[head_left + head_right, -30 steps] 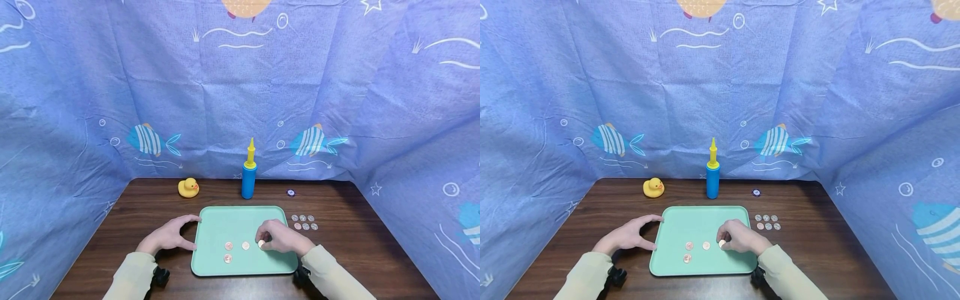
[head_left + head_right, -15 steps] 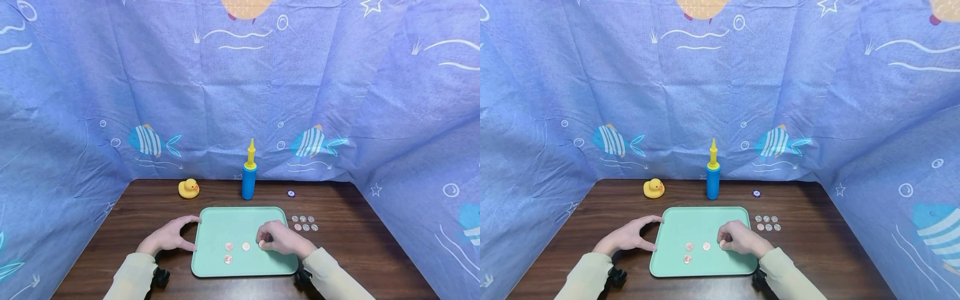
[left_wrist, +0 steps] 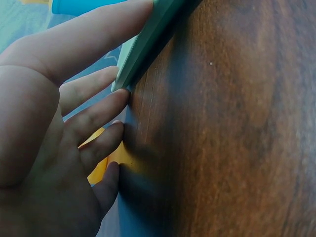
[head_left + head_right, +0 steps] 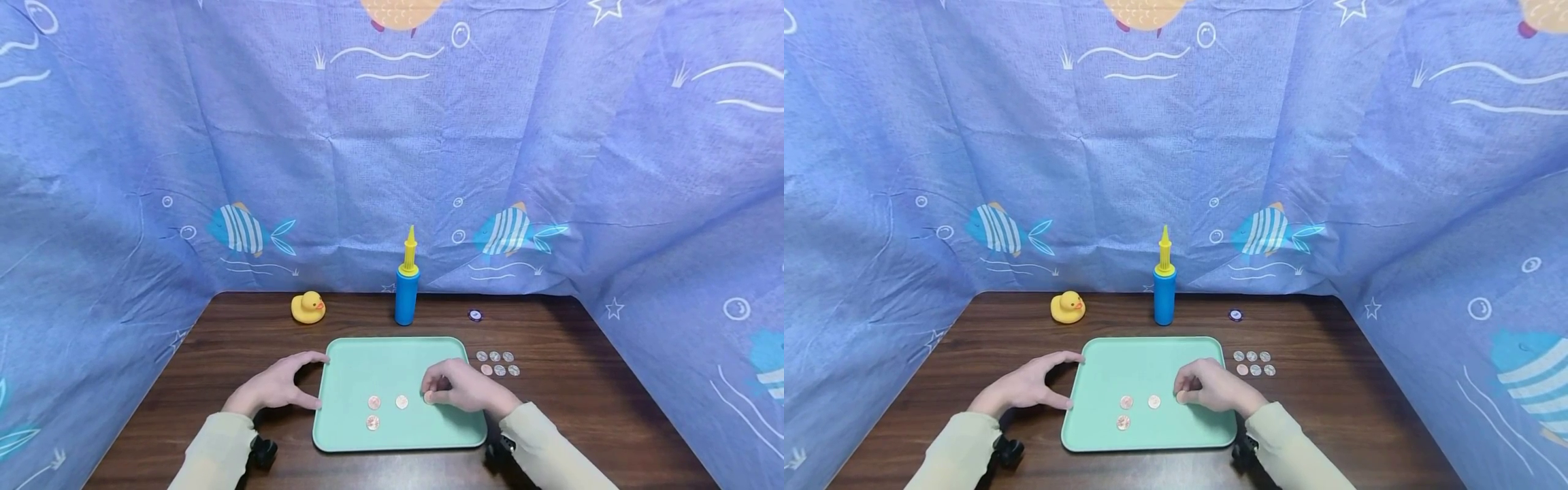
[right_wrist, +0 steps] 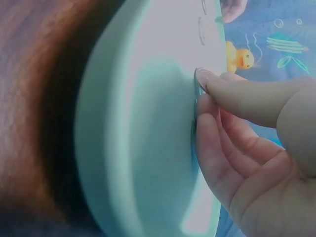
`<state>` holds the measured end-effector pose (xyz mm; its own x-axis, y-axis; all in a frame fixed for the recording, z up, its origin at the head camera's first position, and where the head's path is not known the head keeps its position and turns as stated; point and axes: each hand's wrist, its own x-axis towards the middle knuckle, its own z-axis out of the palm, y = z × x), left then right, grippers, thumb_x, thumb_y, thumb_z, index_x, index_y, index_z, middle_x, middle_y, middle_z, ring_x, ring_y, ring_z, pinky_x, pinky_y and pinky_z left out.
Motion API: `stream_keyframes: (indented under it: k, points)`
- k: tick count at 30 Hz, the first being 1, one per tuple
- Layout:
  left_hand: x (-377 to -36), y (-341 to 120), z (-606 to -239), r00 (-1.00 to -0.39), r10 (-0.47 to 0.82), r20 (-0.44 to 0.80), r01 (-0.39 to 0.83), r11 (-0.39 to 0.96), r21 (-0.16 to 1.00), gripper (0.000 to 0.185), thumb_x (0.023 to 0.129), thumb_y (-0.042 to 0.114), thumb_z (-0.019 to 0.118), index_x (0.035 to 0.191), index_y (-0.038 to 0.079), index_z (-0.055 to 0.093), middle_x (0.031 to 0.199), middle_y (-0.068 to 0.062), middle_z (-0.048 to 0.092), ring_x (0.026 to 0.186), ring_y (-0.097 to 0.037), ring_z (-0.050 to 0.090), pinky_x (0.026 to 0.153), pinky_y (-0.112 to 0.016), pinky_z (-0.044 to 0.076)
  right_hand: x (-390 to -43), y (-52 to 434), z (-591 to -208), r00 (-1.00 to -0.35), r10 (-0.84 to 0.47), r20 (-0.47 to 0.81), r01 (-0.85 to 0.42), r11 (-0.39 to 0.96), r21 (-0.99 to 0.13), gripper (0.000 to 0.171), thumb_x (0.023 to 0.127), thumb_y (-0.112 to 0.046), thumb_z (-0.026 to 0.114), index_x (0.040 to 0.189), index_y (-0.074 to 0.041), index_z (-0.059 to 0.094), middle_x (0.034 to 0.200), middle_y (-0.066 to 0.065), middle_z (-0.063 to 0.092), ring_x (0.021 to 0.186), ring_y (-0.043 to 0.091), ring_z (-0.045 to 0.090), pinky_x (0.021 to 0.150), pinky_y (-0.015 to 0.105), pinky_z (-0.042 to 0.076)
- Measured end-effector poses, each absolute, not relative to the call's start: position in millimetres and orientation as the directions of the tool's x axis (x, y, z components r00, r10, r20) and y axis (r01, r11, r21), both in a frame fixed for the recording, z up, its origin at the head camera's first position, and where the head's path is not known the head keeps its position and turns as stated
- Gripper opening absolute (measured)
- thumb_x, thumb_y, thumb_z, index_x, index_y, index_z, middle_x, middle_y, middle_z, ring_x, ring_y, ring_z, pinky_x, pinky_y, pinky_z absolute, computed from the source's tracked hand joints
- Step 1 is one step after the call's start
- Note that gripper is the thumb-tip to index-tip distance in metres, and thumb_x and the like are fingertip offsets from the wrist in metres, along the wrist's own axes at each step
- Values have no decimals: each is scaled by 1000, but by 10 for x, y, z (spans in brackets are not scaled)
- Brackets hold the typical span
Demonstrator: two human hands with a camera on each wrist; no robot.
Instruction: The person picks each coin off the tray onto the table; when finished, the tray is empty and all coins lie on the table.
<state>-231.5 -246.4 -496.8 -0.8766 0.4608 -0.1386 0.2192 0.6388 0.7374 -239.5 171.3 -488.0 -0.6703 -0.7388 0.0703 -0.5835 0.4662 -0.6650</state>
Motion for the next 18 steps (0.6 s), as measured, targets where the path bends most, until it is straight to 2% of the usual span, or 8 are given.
stream_keyframes:
  k: [7,13,18]
  points:
    - [-2318,-2462,-4971,-877,460,-138,222,643,733,83,79,35,94,151,18,55,159,-12,48,150,-41,37,117,-66,33,-2421,1829,-4876,-717,-693,70,-537,486,-690,4,94,-15,81,95,-18,78,83,-7,72,77,1,62,73,22,53]
    - [-2312,-2464,-4970,-876,463,-137,223,640,735,83,80,35,93,151,18,55,159,-12,48,150,-41,37,117,-67,33,-2416,1979,-4833,-745,-662,76,-495,474,-728,5,96,-18,80,96,-14,78,85,-6,71,81,5,64,74,25,56]
    - [-2311,-2470,-4977,-875,465,-137,225,640,735,84,80,36,93,152,17,54,159,-13,48,150,-42,37,117,-67,33,-2405,2129,-4828,-765,-636,100,-473,450,-758,3,97,-17,78,98,-15,77,89,-3,72,82,9,66,74,26,57]
